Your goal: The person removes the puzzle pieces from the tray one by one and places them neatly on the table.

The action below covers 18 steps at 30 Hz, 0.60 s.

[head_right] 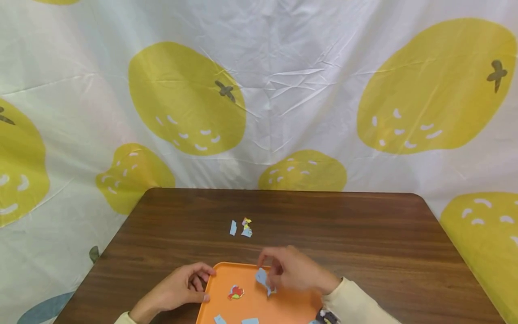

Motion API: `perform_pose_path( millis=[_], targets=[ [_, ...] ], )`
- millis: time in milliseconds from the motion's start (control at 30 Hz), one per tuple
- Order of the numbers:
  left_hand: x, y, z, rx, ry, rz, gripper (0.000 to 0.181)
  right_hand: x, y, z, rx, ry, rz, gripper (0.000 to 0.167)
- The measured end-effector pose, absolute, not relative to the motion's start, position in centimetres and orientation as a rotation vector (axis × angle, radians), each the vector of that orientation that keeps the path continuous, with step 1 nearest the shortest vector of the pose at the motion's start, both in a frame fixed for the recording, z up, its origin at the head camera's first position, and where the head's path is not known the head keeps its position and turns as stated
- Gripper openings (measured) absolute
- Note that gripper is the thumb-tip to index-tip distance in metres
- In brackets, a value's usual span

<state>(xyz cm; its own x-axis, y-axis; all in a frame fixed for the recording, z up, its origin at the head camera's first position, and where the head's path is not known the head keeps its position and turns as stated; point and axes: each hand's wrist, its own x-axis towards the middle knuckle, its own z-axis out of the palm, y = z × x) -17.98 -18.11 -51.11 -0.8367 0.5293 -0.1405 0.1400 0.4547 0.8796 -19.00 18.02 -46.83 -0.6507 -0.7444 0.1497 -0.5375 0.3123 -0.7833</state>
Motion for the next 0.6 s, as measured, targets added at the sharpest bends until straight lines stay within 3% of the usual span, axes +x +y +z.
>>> perform_pose_path(
  millis=[600],
  targets=[
    [-17.9,-18.1,-50.9,0.565,2.312,1.354,0.046,-23.8,17.3,-47.1,-0.876,2.382,-1.414,0.03]
  ],
)
